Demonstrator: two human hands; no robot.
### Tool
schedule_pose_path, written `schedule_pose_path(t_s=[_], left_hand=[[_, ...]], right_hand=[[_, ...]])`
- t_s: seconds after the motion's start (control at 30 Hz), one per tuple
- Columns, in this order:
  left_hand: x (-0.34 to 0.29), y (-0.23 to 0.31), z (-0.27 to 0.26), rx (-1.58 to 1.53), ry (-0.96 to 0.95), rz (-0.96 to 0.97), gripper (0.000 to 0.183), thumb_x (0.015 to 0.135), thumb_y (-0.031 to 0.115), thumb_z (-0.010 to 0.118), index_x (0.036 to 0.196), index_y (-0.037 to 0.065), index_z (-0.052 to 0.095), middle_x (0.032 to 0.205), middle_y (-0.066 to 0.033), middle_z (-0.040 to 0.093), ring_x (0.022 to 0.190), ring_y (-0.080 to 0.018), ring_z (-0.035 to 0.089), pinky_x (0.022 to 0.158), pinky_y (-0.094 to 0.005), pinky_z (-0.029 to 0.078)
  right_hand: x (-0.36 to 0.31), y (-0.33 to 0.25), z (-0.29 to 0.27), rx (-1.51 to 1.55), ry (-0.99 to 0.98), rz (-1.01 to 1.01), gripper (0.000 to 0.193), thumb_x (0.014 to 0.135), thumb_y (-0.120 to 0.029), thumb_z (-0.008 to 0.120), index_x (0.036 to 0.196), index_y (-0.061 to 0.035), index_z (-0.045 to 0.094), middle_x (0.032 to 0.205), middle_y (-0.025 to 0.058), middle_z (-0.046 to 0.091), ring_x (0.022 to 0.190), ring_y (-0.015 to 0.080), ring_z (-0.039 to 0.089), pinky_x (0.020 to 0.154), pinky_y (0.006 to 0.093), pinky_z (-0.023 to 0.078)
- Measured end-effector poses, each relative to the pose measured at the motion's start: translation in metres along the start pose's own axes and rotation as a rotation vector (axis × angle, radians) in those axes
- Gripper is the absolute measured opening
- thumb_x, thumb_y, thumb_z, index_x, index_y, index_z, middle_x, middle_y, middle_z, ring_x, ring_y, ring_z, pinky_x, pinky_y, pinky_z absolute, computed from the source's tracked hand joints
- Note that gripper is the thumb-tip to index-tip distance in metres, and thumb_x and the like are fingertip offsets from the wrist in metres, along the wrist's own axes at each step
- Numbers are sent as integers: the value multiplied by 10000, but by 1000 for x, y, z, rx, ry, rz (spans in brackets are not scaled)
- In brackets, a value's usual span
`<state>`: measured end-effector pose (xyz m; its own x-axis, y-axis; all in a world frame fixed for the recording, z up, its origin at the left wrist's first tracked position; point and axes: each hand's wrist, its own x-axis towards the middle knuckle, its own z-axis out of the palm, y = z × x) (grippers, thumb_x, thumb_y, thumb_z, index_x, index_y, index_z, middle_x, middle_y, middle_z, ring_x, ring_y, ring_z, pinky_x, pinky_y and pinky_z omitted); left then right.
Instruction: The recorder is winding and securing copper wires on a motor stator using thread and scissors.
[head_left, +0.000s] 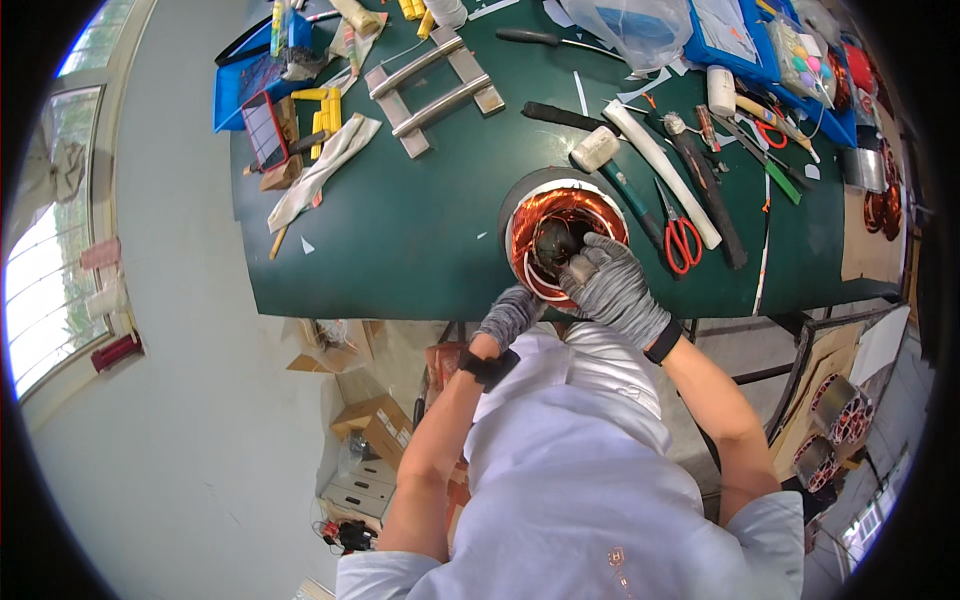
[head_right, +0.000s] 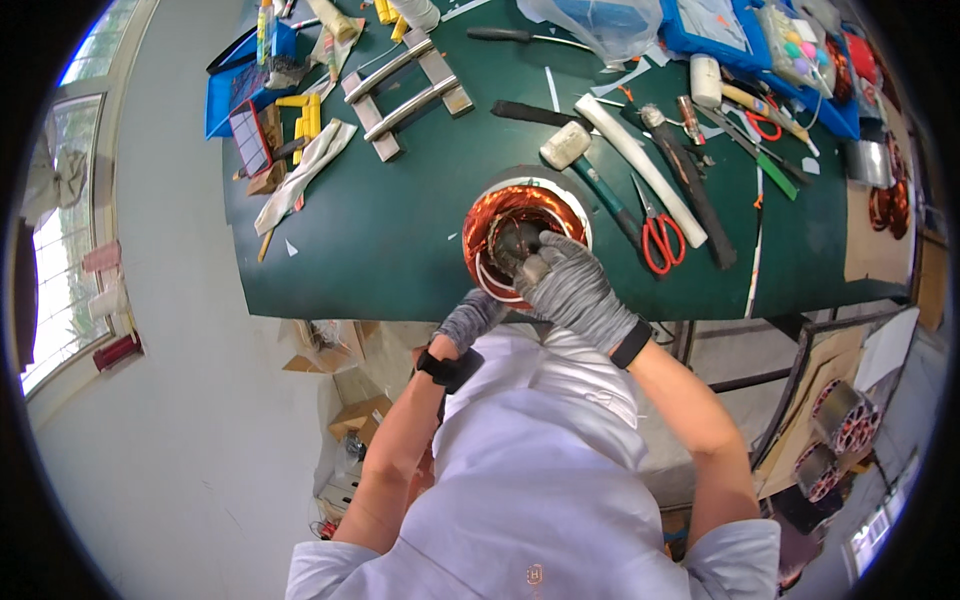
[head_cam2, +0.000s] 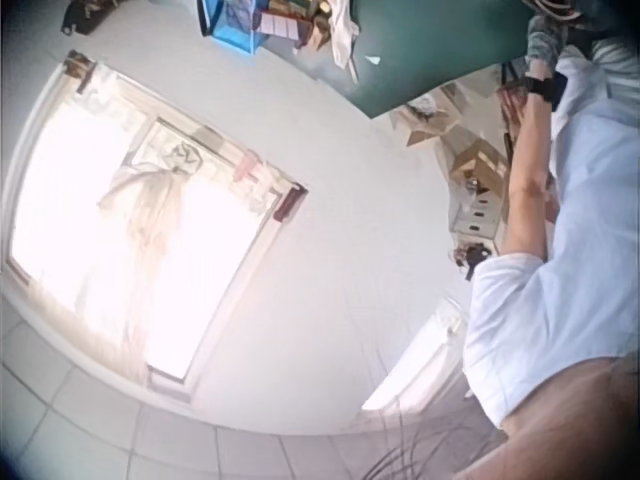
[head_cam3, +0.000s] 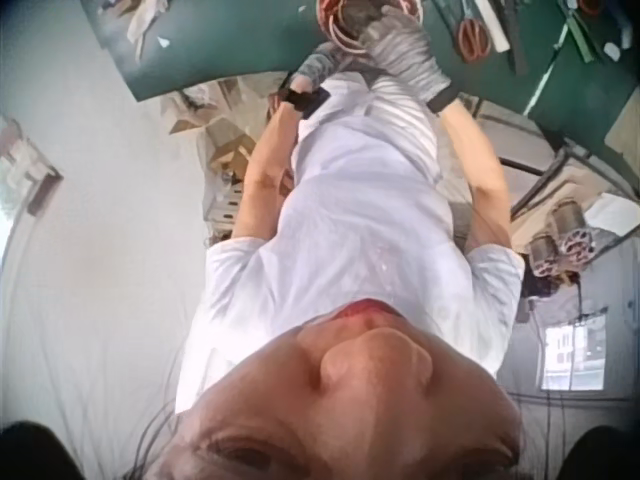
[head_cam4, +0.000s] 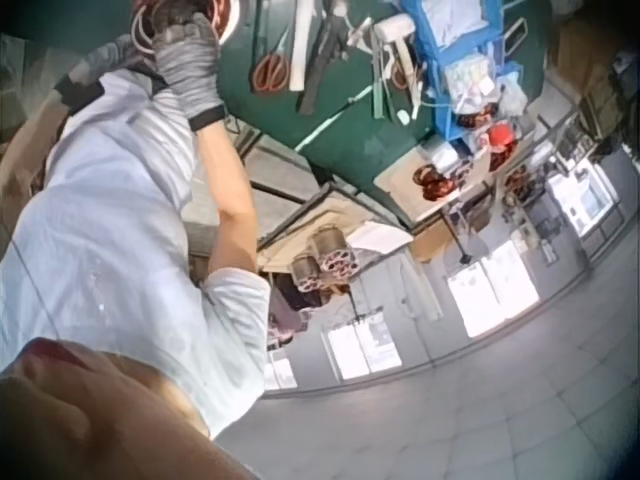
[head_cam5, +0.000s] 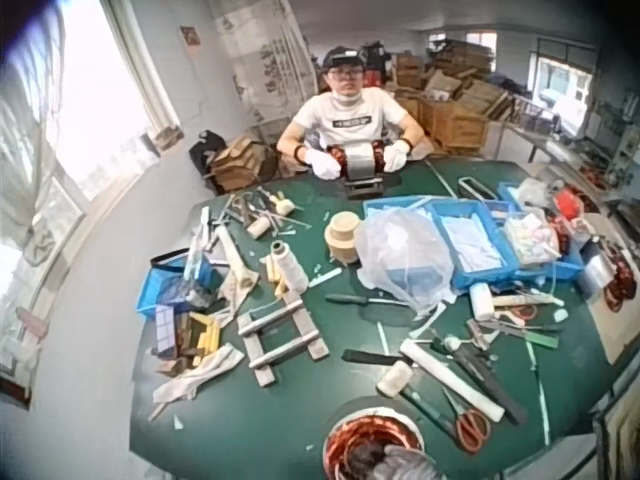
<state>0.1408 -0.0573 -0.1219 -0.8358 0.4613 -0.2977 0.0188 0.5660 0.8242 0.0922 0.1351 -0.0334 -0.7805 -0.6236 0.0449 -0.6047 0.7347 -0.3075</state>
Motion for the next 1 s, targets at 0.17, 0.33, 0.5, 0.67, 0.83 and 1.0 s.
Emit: schedule_pose_path(t_s=[0.17, 0.33, 0.5, 0.67, 0.83, 1.0], left_hand=[[-3, 92, -69, 400, 27, -443, 197, 813, 181, 553, 980, 88, 603, 909, -157, 613, 804, -362, 578, 718, -397, 487], [21, 137, -100, 458, 408, 168, 237, 815, 98, 522, 1045, 83, 575, 965, -152, 590, 843, -314, 594, 739, -410, 481], [72, 153, -76, 979, -8, 414, 294, 805, 97, 542, 1099, 87, 547, 1068, -132, 567, 882, -258, 614, 751, -396, 486], [75, 164, -70, 1068, -351, 9, 288, 793, 112, 567, 1081, 104, 567, 1158, -124, 531, 949, -255, 612, 761, -396, 487], [53, 162, -113, 456, -118, 123, 188, 778, 68, 564, 962, 81, 600, 983, -107, 606, 828, -286, 609, 704, -389, 492], [2, 158, -236, -810, 662, 487, 120, 821, 142, 485, 900, 53, 503, 754, -74, 541, 742, -193, 549, 814, -345, 445]], right_hand=[[-35, 0, -28, 343, 496, 46, 257, 723, -224, 663, 957, -124, 623, 1027, 70, 561, 1057, 279, 515, 922, 416, 419], [-91, 8, -21, 454, 527, 561, 166, 768, -112, 620, 934, -111, 622, 967, 89, 580, 1016, 302, 526, 912, 413, 403], [-93, 12, -19, 566, 488, 628, 113, 783, -41, 590, 889, -73, 612, 865, 123, 599, 942, 329, 545, 890, 411, 414], [-91, 10, -30, 663, 439, 527, 100, 767, -36, 598, 865, -56, 609, 867, 137, 587, 905, 337, 546, 849, 422, 421], [-90, 19, -41, 504, 505, 536, 144, 771, -57, 593, 914, -57, 605, 890, 136, 591, 922, 334, 546, 855, 413, 417], [-62, 25, -53, 217, 497, 488, 513, 736, -287, 648, 1184, -90, 493, 1130, 158, 521, 1073, 333, 479, 932, 432, 359]])
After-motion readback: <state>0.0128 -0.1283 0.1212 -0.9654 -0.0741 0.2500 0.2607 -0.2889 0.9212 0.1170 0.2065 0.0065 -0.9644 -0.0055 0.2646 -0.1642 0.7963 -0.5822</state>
